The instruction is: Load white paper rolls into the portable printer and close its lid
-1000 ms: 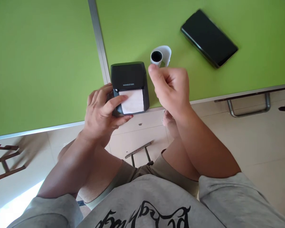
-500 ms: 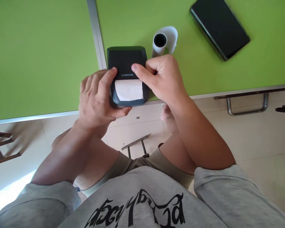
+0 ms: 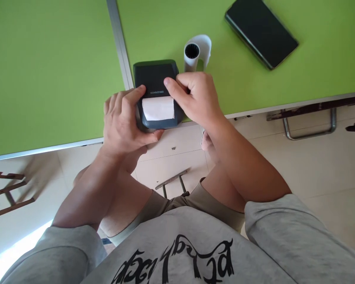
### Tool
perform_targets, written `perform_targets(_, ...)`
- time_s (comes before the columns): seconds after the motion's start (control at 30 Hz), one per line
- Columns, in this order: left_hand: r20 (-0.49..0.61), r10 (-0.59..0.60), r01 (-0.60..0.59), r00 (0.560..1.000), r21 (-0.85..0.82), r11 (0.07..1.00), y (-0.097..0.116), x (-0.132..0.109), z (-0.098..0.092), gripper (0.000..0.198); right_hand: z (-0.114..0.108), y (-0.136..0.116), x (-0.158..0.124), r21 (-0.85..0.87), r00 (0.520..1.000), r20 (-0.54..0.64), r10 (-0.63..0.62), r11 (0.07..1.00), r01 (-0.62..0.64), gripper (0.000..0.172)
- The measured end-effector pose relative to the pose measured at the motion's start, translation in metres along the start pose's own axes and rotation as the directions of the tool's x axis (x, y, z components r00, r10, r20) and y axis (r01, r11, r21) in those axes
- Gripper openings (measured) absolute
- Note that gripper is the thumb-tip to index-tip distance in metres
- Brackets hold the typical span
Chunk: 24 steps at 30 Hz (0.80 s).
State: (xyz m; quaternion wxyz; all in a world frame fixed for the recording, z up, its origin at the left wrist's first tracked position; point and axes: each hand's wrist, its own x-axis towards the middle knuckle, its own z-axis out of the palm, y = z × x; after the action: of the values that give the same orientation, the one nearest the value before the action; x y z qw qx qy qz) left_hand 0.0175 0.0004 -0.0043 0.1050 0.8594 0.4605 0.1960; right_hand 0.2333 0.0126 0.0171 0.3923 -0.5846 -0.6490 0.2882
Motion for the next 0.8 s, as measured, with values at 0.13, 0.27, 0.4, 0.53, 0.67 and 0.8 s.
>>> perform_targets(0.13, -0.015, 0.002, -0.005, 1.0, -0.197, 0.98, -0.007, 0.001, -0.006, 0.099, 0.002, 0.004, -0.005, -0.089, 1.0, -0.007, 0.003, 0.996, -0.004, 0.051)
perform_targets(0.27, -0.161, -0.091, -0.023, 0.983, -0.597, 0.802, -0.017, 0.012, -0.014, 0.064, 0.0, 0.005, -0.008, -0.094, 0.998, -0.022, -0.05, 0.994, 0.048, 0.049)
perform_targets(0.4, -0.296, -0.28, -0.003, 0.913, -0.693, 0.721, -0.026, 0.031, -0.016, 0.024, -0.002, 0.006, -0.008, -0.084, 0.997, -0.012, -0.071, 0.994, 0.07, 0.053)
perform_targets(0.53, -0.313, -0.306, -0.03, 0.899, -0.742, 0.67, -0.029, 0.051, -0.016, 0.044, -0.001, 0.007, -0.008, -0.102, 0.998, -0.014, -0.065, 0.993, 0.063, 0.057)
perform_targets(0.67, -0.242, -0.196, -0.059, 0.95, -0.757, 0.651, -0.026, 0.07, -0.012, 0.053, 0.001, 0.006, -0.007, -0.09, 0.998, -0.011, -0.063, 0.994, 0.062, 0.052)
perform_targets(0.8, -0.171, -0.26, 0.067, 0.95, -0.702, 0.709, -0.024, 0.083, -0.004, 0.059, 0.003, 0.006, -0.005, -0.046, 0.998, -0.003, -0.066, 0.997, 0.066, 0.052)
